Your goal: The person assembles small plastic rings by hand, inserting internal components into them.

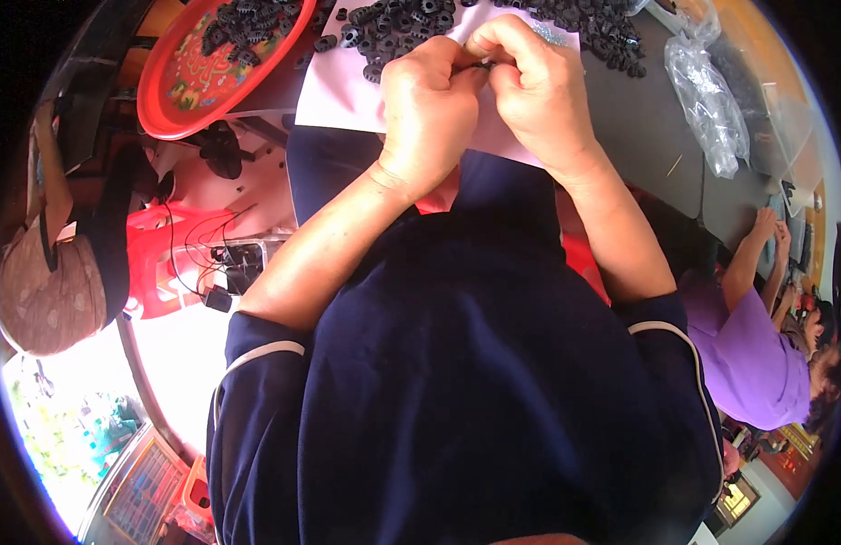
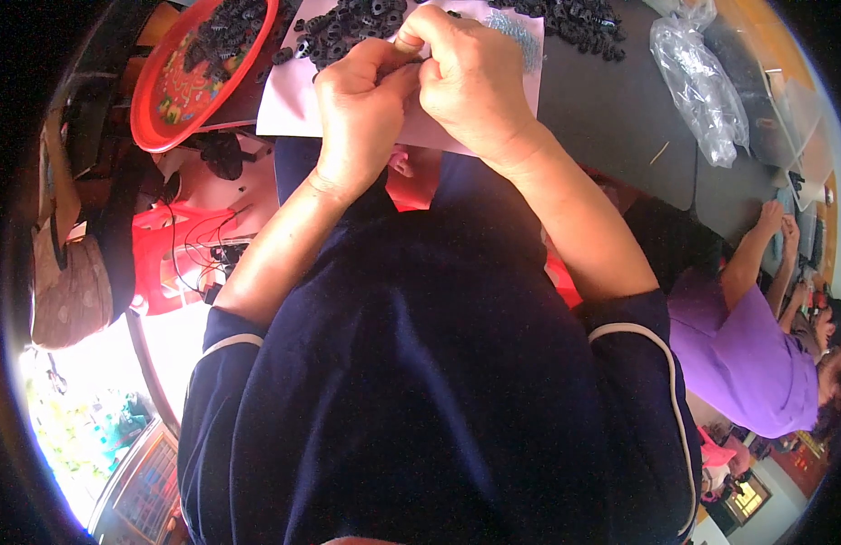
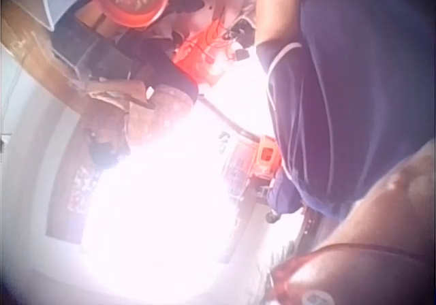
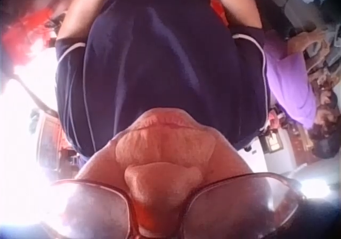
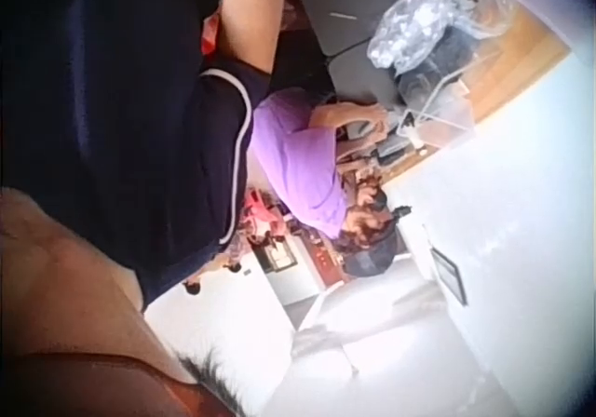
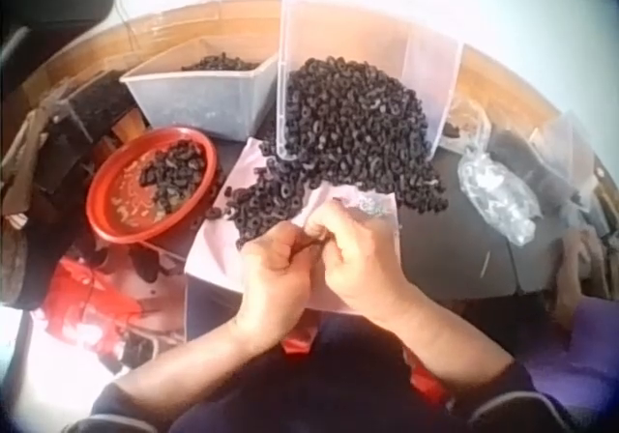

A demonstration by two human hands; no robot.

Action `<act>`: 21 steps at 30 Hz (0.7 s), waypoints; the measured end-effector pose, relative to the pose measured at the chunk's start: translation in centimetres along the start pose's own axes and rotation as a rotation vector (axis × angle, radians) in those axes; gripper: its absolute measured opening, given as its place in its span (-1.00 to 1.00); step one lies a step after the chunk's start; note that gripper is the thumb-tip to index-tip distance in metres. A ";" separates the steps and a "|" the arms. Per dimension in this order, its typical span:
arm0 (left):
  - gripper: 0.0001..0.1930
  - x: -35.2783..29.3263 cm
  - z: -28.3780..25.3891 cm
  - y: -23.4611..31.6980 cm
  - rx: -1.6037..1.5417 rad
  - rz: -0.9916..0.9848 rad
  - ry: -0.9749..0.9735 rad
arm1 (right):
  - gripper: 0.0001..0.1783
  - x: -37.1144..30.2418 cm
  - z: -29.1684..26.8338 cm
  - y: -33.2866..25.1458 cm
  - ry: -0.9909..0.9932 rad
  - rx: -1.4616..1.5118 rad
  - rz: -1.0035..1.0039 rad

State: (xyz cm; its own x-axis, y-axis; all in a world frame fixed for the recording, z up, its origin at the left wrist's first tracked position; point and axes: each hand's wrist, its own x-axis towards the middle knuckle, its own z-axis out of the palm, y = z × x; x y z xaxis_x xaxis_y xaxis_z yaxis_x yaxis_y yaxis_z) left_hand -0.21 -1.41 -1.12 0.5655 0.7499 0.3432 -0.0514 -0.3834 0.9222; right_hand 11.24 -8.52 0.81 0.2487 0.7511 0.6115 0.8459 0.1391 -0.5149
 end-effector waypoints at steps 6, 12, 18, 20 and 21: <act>-0.93 0.1 0.1 -0.5 0.007 0.043 0.028 | -0.69 -0.8 0.8 0.3 0.130 -0.022 -0.059; -0.91 -0.2 0.1 -0.6 -0.011 -0.003 -0.018 | -0.72 -1.0 1.0 0.2 0.206 0.053 -0.073; -0.90 -0.2 0.3 -0.7 0.130 0.110 0.008 | -0.70 -1.3 1.5 0.4 0.236 -0.036 -0.125; -0.90 -0.2 0.1 -0.4 0.118 0.094 -0.013 | -0.72 -1.5 1.6 0.9 0.272 0.049 -0.106; -0.92 -0.2 0.0 0.0 0.034 0.035 -0.013 | -0.72 -1.6 1.6 0.9 0.281 0.048 -0.109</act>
State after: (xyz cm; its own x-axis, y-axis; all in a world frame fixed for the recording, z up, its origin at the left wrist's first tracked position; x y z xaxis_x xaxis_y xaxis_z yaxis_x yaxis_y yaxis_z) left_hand -0.35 -1.52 -1.22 0.5748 0.7284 0.3730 -0.0436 -0.4279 0.9028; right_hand 10.83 -8.53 -1.58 0.2840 0.5233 0.8034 0.8533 0.2443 -0.4607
